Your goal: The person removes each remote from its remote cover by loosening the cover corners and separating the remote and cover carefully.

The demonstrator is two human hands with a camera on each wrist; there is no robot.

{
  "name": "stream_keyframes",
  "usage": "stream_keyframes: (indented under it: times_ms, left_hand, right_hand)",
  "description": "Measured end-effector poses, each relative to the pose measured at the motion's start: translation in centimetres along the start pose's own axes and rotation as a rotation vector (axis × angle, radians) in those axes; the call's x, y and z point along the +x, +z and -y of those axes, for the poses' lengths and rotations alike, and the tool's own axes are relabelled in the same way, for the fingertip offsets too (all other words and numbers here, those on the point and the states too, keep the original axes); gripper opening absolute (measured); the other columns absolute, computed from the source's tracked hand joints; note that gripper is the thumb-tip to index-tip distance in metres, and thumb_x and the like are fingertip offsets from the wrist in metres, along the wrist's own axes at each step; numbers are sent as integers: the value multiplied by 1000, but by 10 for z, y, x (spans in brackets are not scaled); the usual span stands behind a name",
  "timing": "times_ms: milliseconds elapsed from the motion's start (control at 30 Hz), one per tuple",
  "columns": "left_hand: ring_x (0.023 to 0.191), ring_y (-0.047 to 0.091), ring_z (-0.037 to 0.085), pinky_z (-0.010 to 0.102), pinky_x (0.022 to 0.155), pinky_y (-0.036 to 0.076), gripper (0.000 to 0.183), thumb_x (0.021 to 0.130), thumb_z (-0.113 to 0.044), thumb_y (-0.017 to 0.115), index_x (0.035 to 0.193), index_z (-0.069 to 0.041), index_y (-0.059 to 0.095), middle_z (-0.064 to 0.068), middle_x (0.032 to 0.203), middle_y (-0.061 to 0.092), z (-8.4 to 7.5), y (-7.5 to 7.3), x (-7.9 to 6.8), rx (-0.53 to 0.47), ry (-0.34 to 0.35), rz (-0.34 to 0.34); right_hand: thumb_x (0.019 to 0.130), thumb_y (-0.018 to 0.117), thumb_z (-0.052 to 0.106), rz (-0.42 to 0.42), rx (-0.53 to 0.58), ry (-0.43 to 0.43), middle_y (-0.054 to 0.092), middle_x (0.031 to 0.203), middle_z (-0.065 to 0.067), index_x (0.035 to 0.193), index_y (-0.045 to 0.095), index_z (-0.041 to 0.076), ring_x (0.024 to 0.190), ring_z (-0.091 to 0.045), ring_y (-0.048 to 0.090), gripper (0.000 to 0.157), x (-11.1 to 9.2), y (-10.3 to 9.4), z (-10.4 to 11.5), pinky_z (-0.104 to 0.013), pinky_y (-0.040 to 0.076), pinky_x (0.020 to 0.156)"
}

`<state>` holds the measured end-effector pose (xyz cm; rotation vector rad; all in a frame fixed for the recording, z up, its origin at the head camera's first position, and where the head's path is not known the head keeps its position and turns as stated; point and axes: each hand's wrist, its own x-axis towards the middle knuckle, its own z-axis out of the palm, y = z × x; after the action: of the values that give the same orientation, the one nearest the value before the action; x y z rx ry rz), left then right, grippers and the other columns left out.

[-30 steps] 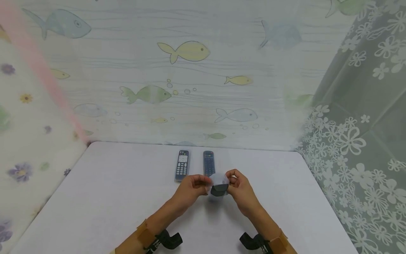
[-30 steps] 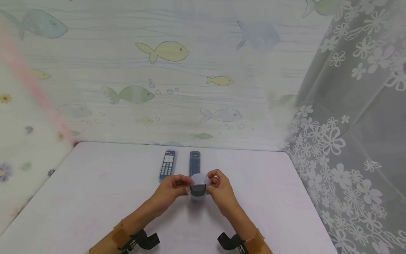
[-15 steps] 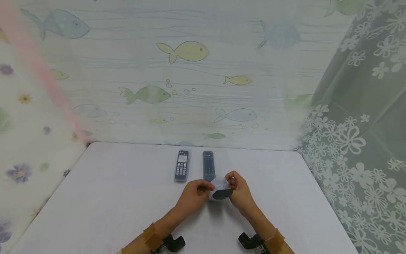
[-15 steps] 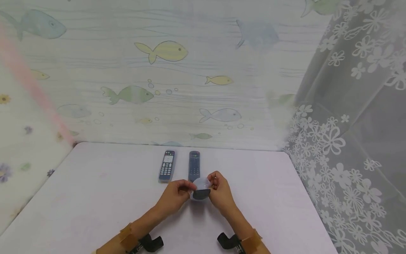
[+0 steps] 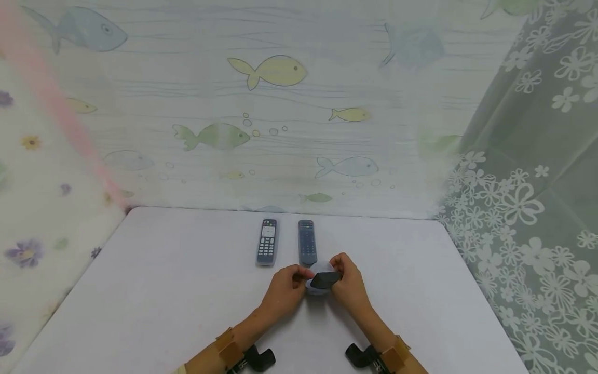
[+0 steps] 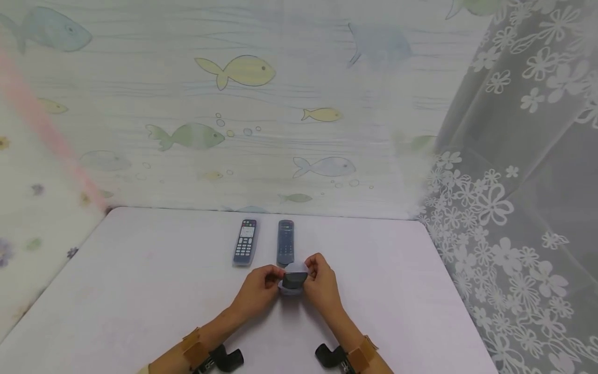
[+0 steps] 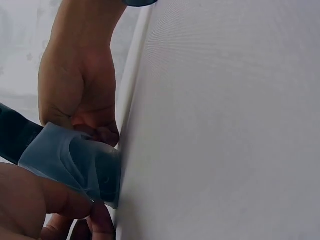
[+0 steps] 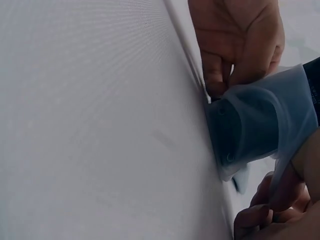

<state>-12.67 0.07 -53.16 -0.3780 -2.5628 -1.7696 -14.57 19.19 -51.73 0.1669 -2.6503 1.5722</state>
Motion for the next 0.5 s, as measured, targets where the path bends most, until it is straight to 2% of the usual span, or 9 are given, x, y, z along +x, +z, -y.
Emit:
stream_keyframes:
  times_ms: [267,500]
  left_hand:
    - [91,65,16,26,76,55,26,91,11,61,112,1,72,10,107,72,8,-7,10,52,18,-1]
    - [97,67,15,28,82,58,25,96,6,59,115,-4,72,7,111,72,24,-8,13,21,76,18]
  right_hand:
    - [80,49,-16,-40,-153,-13,56,75,-1,106,61,5,67,-16,50,35,10,8,1,-28,40,61]
    - [82,52,-14,-51,-158,1,56,74,-2,104,61,5,66,-16,50,30,13,11,0,-28,41,60]
